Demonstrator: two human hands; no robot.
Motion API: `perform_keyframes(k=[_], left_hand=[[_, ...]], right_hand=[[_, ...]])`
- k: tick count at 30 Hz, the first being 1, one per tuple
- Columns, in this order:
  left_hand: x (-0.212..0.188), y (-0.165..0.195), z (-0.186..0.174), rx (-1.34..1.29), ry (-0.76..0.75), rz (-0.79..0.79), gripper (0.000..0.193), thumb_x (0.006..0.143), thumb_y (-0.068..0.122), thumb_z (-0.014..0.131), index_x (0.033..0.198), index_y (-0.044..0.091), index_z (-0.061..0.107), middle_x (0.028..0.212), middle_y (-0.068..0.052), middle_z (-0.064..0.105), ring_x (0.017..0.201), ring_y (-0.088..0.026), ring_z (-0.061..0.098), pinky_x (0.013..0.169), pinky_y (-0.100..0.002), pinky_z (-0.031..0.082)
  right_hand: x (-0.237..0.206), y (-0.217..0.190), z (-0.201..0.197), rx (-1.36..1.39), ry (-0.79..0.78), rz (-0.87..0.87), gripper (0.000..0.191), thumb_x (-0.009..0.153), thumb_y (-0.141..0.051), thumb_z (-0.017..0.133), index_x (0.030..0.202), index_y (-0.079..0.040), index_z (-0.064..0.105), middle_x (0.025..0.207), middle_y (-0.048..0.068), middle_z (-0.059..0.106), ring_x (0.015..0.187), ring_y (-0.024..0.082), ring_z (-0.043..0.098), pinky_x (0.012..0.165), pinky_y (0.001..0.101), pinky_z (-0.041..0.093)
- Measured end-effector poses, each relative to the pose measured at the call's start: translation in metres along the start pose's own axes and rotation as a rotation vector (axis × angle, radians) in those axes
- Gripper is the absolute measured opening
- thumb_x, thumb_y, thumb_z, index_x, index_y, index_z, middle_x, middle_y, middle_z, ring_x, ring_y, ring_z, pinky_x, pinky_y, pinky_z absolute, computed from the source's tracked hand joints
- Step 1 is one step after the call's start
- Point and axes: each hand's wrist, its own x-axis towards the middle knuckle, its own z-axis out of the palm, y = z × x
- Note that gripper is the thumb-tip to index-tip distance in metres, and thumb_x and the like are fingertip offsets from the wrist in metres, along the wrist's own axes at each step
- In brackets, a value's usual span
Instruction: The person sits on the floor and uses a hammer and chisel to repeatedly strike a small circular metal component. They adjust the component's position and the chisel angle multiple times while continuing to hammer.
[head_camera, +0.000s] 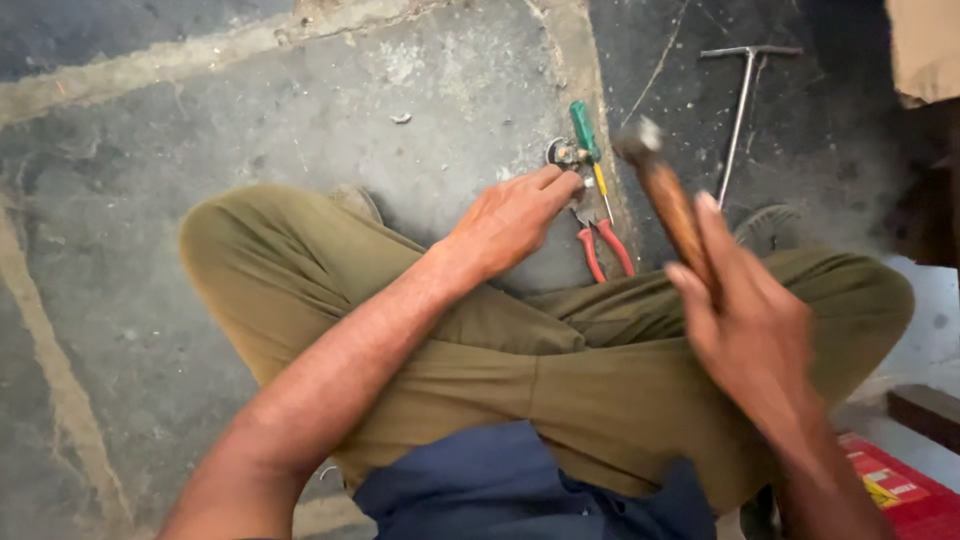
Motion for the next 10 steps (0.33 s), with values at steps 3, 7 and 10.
perform_keyframes(k=[3, 7, 10], left_hand=[[0.000, 0.000, -0.002, -0.041, 0.030, -0.029, 0.016, 0.100, 0.014, 0.060, 0.115, 0.008, 0.059, 0.111, -0.014, 0.063, 0.099, -0.041, 0.064, 0.076, -0.051, 0.051], [-0.002, -0.003, -0.003, 0.009, 0.064, 0.051, 0.016, 0.101, 0.017, 0.061, 0.114, 0.008, 0.059, 0.112, -0.013, 0.061, 0.103, -0.038, 0.064, 0.080, -0.049, 0.053], [0.001, -0.009, 0.003, 0.019, 0.048, 0.066, 0.014, 0.101, 0.017, 0.060, 0.113, 0.008, 0.059, 0.112, -0.012, 0.061, 0.106, -0.036, 0.064, 0.083, -0.047, 0.054]], right_hand=[[0.043, 0.025, 0.052, -0.057, -0.022, -0.002, 0.060, 0.107, -0.021, 0.066, 0.162, -0.012, 0.044, 0.110, 0.026, 0.069, 0.091, 0.046, 0.068, 0.077, 0.0517, 0.054], [0.088, 0.040, 0.086, -0.140, 0.008, 0.034, 0.059, 0.107, -0.023, 0.066, 0.161, -0.009, 0.045, 0.097, 0.025, 0.068, 0.080, 0.046, 0.066, 0.068, 0.0553, 0.051], [0.095, 0.054, 0.096, -0.186, -0.032, 0.032, 0.061, 0.106, -0.027, 0.069, 0.159, -0.010, 0.045, 0.105, 0.026, 0.068, 0.089, 0.046, 0.068, 0.074, 0.0546, 0.053]])
